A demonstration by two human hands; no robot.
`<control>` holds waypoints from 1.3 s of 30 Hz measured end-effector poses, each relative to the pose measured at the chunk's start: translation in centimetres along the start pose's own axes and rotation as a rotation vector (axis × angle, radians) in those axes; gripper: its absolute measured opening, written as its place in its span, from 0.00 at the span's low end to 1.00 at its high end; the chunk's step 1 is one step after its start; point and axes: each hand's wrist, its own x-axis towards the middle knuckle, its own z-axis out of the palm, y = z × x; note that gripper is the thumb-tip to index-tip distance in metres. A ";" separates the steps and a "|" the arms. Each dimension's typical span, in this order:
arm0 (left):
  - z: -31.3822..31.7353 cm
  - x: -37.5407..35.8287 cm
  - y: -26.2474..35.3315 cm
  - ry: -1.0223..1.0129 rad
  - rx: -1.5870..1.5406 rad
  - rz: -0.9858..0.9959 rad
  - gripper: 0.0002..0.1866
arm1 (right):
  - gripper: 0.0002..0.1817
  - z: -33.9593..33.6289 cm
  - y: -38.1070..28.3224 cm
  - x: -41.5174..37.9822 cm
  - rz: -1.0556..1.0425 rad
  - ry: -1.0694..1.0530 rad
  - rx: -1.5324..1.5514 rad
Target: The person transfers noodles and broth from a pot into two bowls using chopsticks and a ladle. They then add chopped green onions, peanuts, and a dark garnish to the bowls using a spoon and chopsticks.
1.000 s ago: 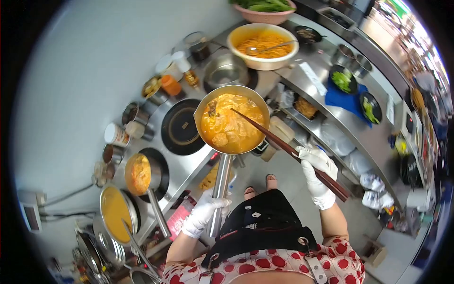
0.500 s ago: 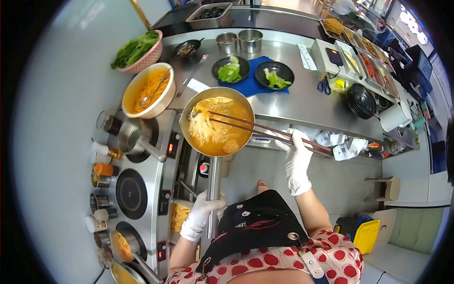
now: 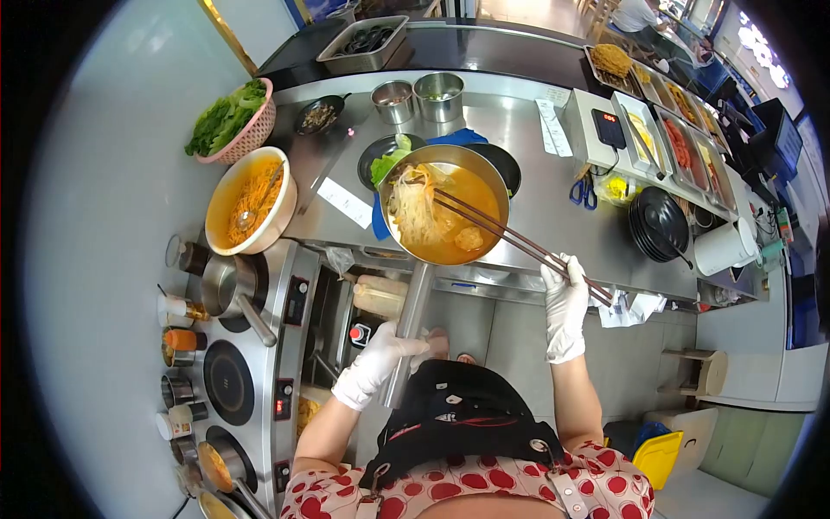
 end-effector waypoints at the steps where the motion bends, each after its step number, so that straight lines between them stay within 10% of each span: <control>1: -0.3 0.9 0.6 -0.015 0.046 -0.010 0.12 | 0.08 -0.2 0.2 0.7 0.007 0.011 0.021; 18: -6.3 12.2 12.0 -0.015 0.226 -0.047 0.11 | 0.06 3.8 -0.9 8.8 0.021 0.196 0.072; 27: -6.2 14.0 11.9 -0.040 0.079 -0.108 0.12 | 0.05 10.9 -6.4 7.9 -0.690 -0.388 -0.979; 39: -1.9 13.1 10.9 0.020 0.009 -0.081 0.16 | 0.14 14.3 -12.3 6.3 -0.620 -0.612 -1.154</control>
